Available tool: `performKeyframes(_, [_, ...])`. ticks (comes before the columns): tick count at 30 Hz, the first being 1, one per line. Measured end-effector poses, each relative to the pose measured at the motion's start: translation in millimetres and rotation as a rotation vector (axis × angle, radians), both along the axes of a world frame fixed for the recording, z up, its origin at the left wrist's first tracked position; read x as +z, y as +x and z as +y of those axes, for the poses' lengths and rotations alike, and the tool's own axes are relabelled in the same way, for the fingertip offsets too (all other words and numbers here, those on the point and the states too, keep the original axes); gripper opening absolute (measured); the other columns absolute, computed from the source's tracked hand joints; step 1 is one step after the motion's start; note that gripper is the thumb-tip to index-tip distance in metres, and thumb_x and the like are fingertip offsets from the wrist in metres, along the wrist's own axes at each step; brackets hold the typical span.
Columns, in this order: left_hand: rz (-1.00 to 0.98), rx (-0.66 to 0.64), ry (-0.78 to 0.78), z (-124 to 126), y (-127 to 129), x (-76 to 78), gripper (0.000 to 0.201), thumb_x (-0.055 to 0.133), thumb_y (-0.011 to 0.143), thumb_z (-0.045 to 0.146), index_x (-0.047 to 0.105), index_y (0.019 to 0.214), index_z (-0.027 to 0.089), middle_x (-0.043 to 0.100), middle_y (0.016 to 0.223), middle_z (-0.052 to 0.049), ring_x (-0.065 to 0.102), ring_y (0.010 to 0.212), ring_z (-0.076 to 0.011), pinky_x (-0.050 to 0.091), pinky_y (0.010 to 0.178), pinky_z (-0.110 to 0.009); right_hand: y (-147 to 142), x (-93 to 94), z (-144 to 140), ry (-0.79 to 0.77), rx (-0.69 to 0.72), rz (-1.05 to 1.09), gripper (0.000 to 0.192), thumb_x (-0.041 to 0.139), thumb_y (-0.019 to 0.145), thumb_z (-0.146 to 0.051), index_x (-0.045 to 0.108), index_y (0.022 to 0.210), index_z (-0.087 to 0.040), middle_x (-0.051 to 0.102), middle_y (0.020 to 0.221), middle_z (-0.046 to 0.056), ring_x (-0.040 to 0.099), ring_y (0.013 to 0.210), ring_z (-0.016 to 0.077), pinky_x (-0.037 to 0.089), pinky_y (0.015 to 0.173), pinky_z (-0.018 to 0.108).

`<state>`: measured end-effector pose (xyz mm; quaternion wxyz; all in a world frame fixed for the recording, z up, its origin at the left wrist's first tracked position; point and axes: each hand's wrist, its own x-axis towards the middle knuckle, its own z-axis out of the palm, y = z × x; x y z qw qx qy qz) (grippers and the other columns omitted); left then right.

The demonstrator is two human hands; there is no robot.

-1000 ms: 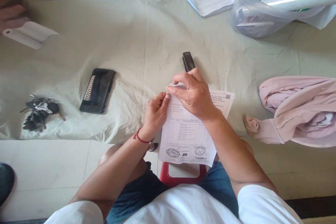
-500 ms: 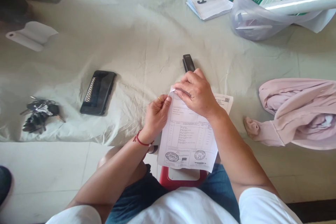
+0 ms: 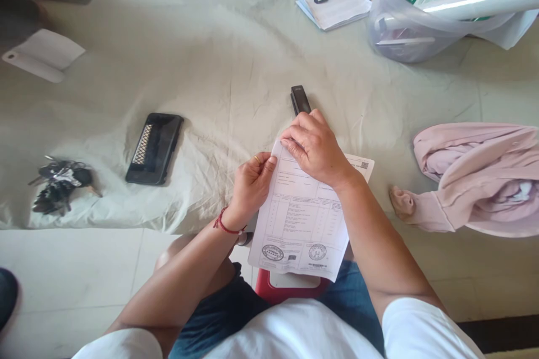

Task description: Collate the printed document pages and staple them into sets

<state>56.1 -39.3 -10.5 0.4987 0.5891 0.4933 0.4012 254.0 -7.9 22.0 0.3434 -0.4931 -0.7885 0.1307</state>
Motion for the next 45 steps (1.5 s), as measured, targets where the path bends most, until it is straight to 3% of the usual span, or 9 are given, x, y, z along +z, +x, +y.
performKeyframes(13, [0.075, -0.007, 0.03, -1, 0, 0.8, 0.032, 0.056, 0.108, 0.045, 0.069, 0.094, 0.02, 0.052, 0.063, 0.004, 0.044, 0.058, -0.0125, 0.034, 0.057, -0.029, -6, -7.0, 0, 0.02, -0.079, -0.054, 0.023, 0.055, 0.11, -0.031, 0.07, 0.094, -0.026, 0.062, 0.095, 0.006, 0.054, 0.097, 0.0266, 0.054, 0.094, 0.05])
performKeyframes(19, [0.044, 0.02, 0.026, 0, -3, 3.2, 0.035, 0.058, 0.109, 0.049, 0.069, 0.092, 0.021, 0.054, 0.063, 0.004, 0.044, 0.058, -0.0129, 0.035, 0.056, -0.029, -7, -5.6, -1, 0.055, -0.119, -0.078, 0.023, 0.056, 0.11, -0.032, 0.076, 0.119, -0.027, 0.074, 0.117, 0.009, 0.06, 0.108, 0.0301, 0.052, 0.099, 0.052])
performKeyframes(23, [0.012, 0.067, 0.023, 4, -7, 6.4, 0.033, 0.061, 0.108, 0.048, 0.072, 0.094, 0.021, 0.065, 0.072, 0.0, 0.052, 0.065, -0.0143, 0.04, 0.06, -0.029, -8, -3.6, -5, 0.001, -0.062, -0.171, 0.03, 0.049, 0.114, -0.031, 0.078, 0.115, -0.024, 0.08, 0.114, 0.01, 0.065, 0.105, 0.0301, 0.05, 0.094, 0.05])
performKeyframes(29, [-0.052, 0.082, -0.025, 7, -10, 7.5, 0.036, 0.061, 0.107, 0.052, 0.072, 0.093, 0.022, 0.065, 0.076, -0.001, 0.053, 0.067, -0.015, 0.043, 0.061, -0.029, -13, -5.1, -8, 0.028, -0.098, -0.223, 0.034, 0.046, 0.114, -0.026, 0.074, 0.132, -0.021, 0.082, 0.118, 0.013, 0.066, 0.102, 0.03, 0.048, 0.087, 0.047])
performKeyframes(34, [0.034, 0.079, 0.018, 8, -13, 7.9, 0.036, 0.059, 0.109, 0.05, 0.068, 0.09, 0.021, 0.063, 0.071, 0.0, 0.052, 0.064, -0.0143, 0.041, 0.059, -0.029, -14, -9.1, -8, -0.008, -0.06, -0.248, 0.035, 0.042, 0.115, -0.026, 0.075, 0.125, -0.019, 0.078, 0.098, 0.011, 0.061, 0.087, 0.0274, 0.048, 0.081, 0.044])
performKeyframes(39, [0.029, 0.038, 0.046, 8, -12, 10.1, 0.034, 0.058, 0.11, 0.049, 0.069, 0.093, 0.021, 0.067, 0.074, 0.0, 0.055, 0.066, -0.0139, 0.043, 0.06, -0.027, -13, -0.6, -6, -0.013, -0.094, -0.092, 0.037, 0.043, 0.117, -0.035, 0.075, 0.127, -0.021, 0.079, 0.098, 0.009, 0.065, 0.09, 0.0263, 0.052, 0.084, 0.042])
performKeyframes(42, [0.031, 0.035, 0.059, 7, -11, 11.1, 0.032, 0.058, 0.11, 0.044, 0.07, 0.093, 0.02, 0.067, 0.074, 0.0, 0.055, 0.067, -0.0134, 0.043, 0.061, -0.026, -11, 4.6, -5, -0.073, -0.101, -0.048, 0.038, 0.044, 0.117, -0.04, 0.077, 0.114, -0.021, 0.077, 0.091, 0.006, 0.066, 0.086, 0.0236, 0.052, 0.081, 0.039])
performKeyframes(45, [0.043, 0.036, 0.049, 6, -10, 11.5, 0.03, 0.057, 0.109, 0.041, 0.07, 0.093, 0.02, 0.065, 0.072, 0.0, 0.053, 0.065, -0.0134, 0.042, 0.059, -0.026, -9, 4.1, -5, -0.162, -0.079, -0.137, 0.04, 0.045, 0.116, -0.036, 0.076, 0.097, -0.022, 0.073, 0.082, 0.005, 0.063, 0.08, 0.0231, 0.049, 0.076, 0.038])
